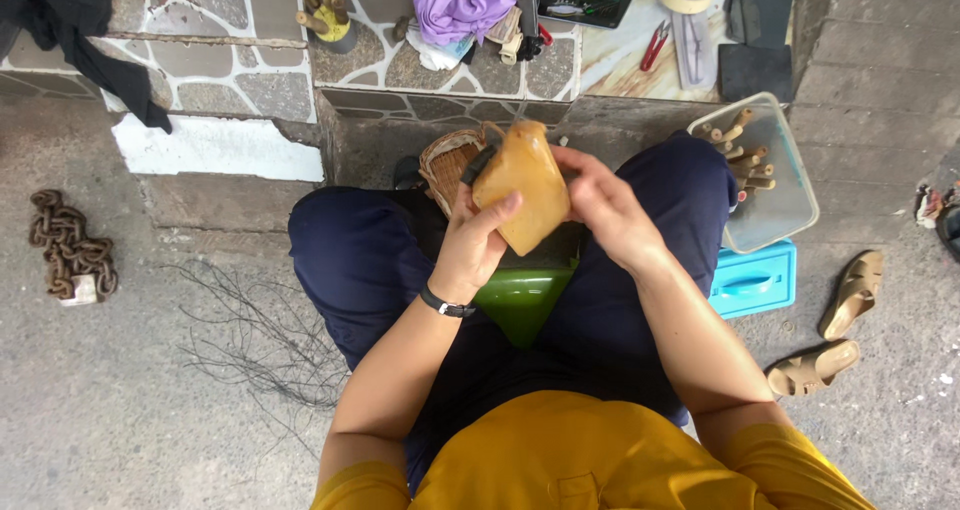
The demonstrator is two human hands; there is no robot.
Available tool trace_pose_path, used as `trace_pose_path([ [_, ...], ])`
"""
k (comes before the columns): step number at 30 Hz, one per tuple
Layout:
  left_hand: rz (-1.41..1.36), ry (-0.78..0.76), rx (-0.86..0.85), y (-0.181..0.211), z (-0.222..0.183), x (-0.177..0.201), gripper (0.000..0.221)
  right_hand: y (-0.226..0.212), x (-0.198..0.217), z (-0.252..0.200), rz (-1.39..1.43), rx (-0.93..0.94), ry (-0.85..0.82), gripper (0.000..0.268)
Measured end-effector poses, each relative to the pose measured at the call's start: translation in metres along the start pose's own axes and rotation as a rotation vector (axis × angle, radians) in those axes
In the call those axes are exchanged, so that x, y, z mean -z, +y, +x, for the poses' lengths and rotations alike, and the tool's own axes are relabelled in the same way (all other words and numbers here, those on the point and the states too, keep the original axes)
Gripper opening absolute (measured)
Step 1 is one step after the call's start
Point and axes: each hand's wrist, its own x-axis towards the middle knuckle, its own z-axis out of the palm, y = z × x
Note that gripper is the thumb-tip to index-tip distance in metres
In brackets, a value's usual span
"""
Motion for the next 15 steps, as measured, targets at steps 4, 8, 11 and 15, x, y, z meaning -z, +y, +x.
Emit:
trace_pose_path([
  [4,0.016,0.026,0.002,-0.005,0.008,0.016,0.052,0.009,-0.008,0.004,-0.071,0.047,-0.123,0.082],
  [8,0.005,-0.041,0.001,-0.003,0.008,0.015,0.052,0.005,-0.016,0.002,0.085,0.029,-0.069,0.076],
  [11,0.011,-0.101,-0.021,-0.003,0.009,0.017,0.054,0.008,-0.013,0.000,0.140,0.052,-0.051,0.074],
  [15,0.086,-0.125,-0.032,0.000,0.013,0.020,0.061,0.006,-0.017,0.000,0.129,0.104,-0.040,0.077],
])
